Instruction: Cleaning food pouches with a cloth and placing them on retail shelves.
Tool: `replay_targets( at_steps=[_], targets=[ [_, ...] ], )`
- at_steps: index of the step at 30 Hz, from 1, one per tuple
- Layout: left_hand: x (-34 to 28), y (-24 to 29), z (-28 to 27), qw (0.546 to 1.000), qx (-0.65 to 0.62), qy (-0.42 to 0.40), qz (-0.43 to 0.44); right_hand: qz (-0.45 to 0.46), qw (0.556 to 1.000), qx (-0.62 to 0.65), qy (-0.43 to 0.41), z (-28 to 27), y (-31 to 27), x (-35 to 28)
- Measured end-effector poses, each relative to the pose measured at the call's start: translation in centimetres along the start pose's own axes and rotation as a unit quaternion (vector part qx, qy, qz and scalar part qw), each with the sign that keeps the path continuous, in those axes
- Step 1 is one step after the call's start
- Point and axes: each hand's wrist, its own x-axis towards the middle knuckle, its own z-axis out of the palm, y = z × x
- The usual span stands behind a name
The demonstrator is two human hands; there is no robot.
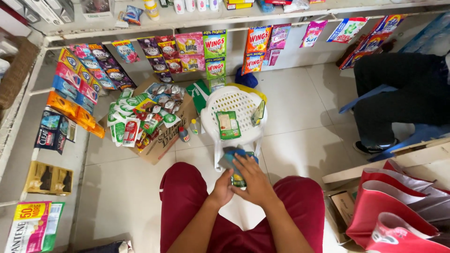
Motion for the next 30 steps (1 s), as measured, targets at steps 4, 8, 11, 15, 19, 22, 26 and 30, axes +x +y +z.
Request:
replay_targets(
  at_steps=[4,8,11,15,19,22,26,30],
  targets=[
    [1.0,0.0,-1.7,0.998,-0.035,0.019,0.039,0.012,1.000,-0.009,-0.008,1.0,1.0,-0.8],
    [-1.2,3.0,2.1,0.996,-0.048,0.041,0.070,-0.009,0.999,-0.005,-0.034,1.2,-0.2,-1.0],
    [-0.4,1.8,-0.5,0.997,-0.045,0.019,0.059,-0.032,0.998,-0.015,-0.043,1.3,-0.6,-1.0],
    [-0.2,0.8,-0.7,1.000,0.022,0.005,0.012,0.002,0.999,-0.030,-0.016,1.0,0.4,-0.9],
    [-0.2,1.4,0.2,0.998,-0.034,-0.001,0.054,0.076,0.996,-0.038,-0.013,0.6,1.4,-1.1],
    [0.9,1.1,-1.7,0.996,-0.048,0.018,0.071,0.049,0.997,-0.048,-0.035,0.5,0.2,-1.0],
    [0.4,0.9,-1.3,0.997,-0.026,0.057,0.049,0.007,0.999,-0.028,-0.045,1.3,-0.5,-1.2],
    [0.4,0.9,-0.7,0.998,-0.027,0.050,0.035,-0.046,0.998,0.032,-0.030,1.1,0.7,-1.0]
  ],
)
